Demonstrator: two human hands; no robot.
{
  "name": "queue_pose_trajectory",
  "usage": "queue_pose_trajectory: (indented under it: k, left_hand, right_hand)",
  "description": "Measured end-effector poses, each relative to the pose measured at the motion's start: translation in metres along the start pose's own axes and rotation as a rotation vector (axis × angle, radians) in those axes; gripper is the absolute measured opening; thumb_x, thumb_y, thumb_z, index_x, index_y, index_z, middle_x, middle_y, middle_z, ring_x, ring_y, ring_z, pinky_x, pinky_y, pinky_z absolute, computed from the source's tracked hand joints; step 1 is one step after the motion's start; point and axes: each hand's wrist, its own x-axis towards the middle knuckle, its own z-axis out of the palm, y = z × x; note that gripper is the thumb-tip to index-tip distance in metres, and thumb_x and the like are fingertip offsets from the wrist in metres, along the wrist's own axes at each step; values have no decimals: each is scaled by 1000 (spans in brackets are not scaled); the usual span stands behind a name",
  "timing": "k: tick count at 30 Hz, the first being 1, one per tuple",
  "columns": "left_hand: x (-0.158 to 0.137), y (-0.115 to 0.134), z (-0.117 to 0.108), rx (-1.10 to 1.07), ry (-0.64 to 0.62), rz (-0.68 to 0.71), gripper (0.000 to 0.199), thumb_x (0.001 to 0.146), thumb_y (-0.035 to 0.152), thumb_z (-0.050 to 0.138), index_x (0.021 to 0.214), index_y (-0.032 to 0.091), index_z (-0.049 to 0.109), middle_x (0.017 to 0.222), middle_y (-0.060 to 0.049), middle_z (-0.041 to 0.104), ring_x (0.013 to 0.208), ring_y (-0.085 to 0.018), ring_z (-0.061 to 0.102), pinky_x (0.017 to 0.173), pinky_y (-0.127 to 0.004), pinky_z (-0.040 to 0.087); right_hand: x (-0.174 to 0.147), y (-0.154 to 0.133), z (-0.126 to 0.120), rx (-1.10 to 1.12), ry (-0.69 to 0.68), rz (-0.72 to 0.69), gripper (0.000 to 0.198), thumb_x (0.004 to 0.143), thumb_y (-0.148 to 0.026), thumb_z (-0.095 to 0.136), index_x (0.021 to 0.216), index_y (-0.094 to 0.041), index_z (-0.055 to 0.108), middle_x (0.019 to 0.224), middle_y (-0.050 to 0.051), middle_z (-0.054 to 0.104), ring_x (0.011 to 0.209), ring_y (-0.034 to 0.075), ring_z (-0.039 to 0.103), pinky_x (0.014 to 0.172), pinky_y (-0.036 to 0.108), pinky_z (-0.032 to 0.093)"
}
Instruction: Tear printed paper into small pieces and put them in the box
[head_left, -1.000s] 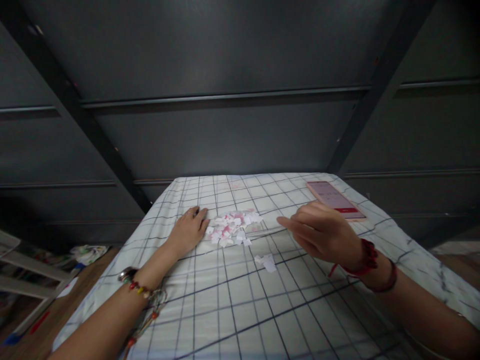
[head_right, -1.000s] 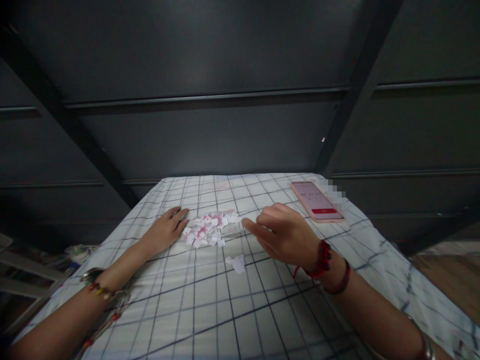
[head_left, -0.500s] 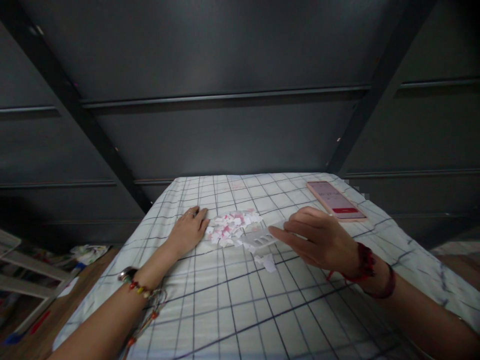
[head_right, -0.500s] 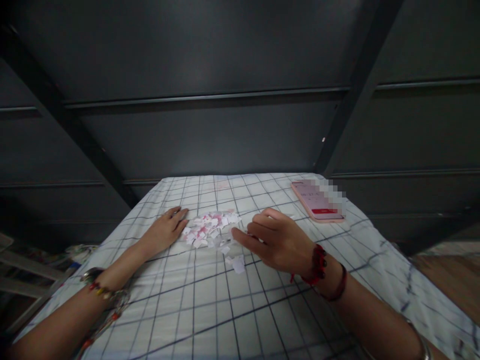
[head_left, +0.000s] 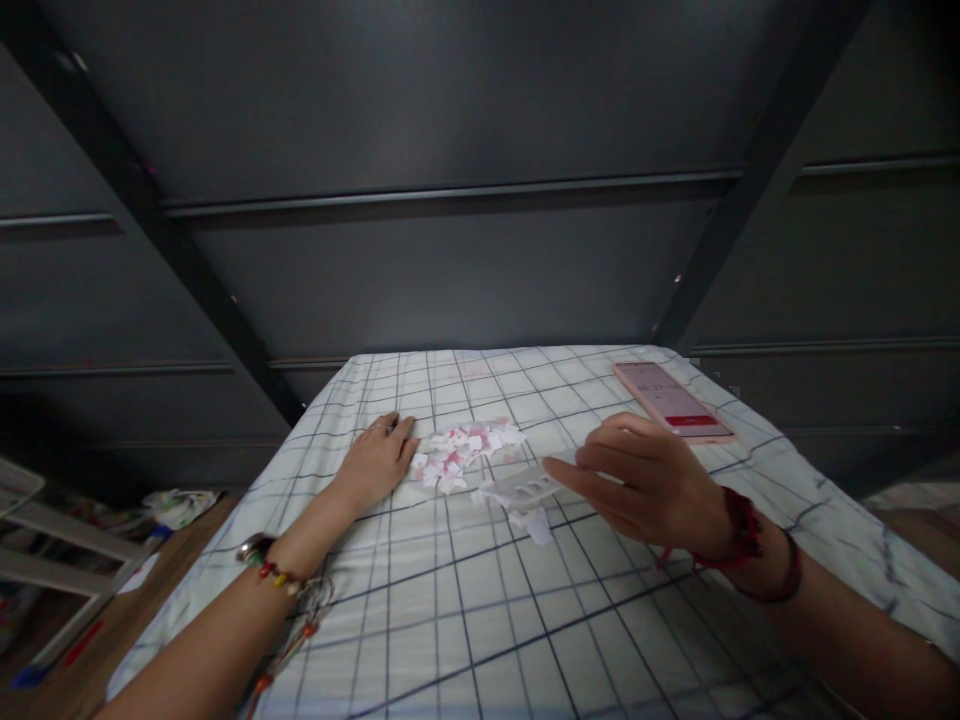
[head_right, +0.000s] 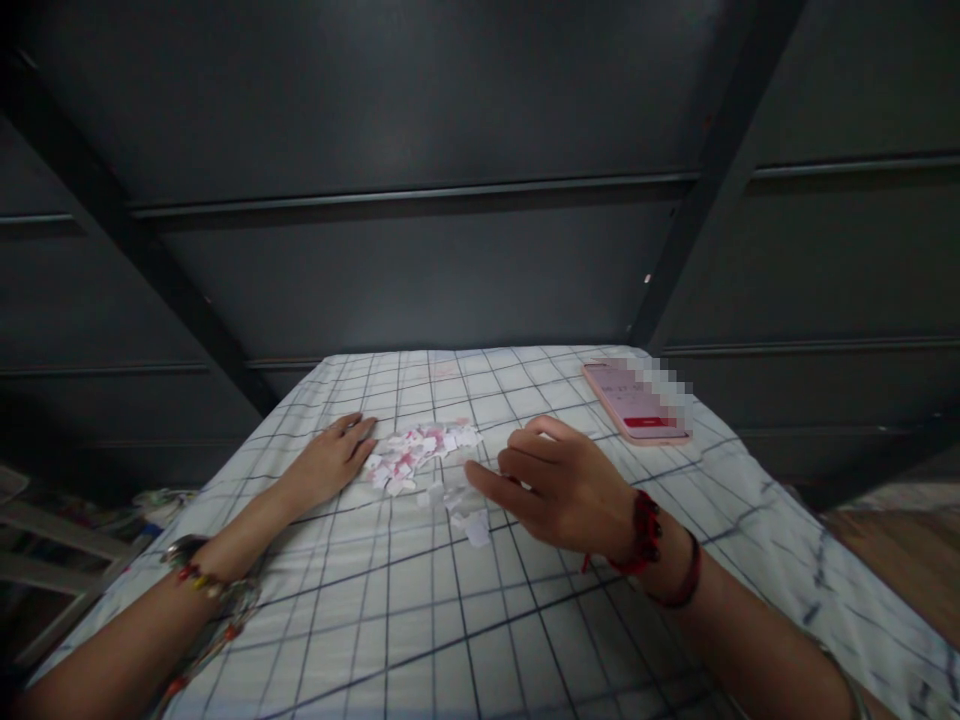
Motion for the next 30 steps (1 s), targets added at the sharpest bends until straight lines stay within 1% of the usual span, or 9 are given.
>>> queue_pose_trajectory:
  k: [3,5,8,10,13,19,22,27,30]
  left_hand:
    - [0,0,0,-17,5,6,36,93,28,35,123,12,44,125,-16,46,112,-25,47,91,-38,39]
    - [0,0,0,-32,18,7,34,93,28,36,122,13,46,124,-15,47,112,-25,47,91,-39,39]
    - [0,-1,1,-54,25,7,33,92,27,36,121,13,46,124,-14,49,113,-25,47,92,-39,39]
    - [1,-1,1,-62,23,12,34,92,27,36,120,12,47,123,-15,49,114,-26,46,92,-39,39]
    - [0,-2,2,-58,25,17,34,92,27,36,121,11,47,123,-15,49,115,-26,45,92,-39,39]
    - [-1,0,-1,-23,8,-1,36,93,27,35,123,11,45,124,-16,47,112,-25,47,92,-37,38]
    - [-2,1,-1,-14,8,-10,37,93,28,35,123,11,45,123,-16,47,112,-25,47,91,-36,39]
    - [-4,1,1,-9,37,-13,36,93,29,33,123,12,45,123,-15,48,111,-25,48,90,-37,39]
    - [-7,3,2,-20,58,-23,35,94,27,33,122,12,47,123,-16,48,110,-25,49,91,-37,38]
  right_hand:
    - [-1,1,-5,12,55,34,25,81,-6,45,102,-16,52,65,-1,56,63,12,46,60,29,40]
    - [-1,1,-5,25,42,54,25,82,-7,44,103,-18,52,68,-1,57,65,12,47,61,29,41]
    - [-2,0,-1,85,-12,28,26,82,-6,41,102,-17,51,69,-1,56,65,12,48,61,29,40]
    - [-3,1,0,137,-8,18,25,81,-6,41,103,-16,49,67,-1,55,63,12,47,59,28,39]
    - [-4,2,-3,180,14,65,28,81,-8,43,106,-18,47,68,-1,55,62,12,44,59,29,38]
    - [-4,6,-6,221,-24,67,30,80,-7,41,107,-19,46,64,-2,50,58,11,40,57,29,35]
    - [-5,8,-5,252,-16,102,31,79,-6,40,106,-19,47,63,-2,47,58,11,38,57,28,33]
    - [-5,7,-7,291,-84,102,27,77,-6,37,97,-18,51,63,-2,47,60,12,39,59,28,32]
    - [-3,5,-9,302,-69,116,23,77,-7,38,91,-17,53,60,-2,46,60,12,39,58,28,31]
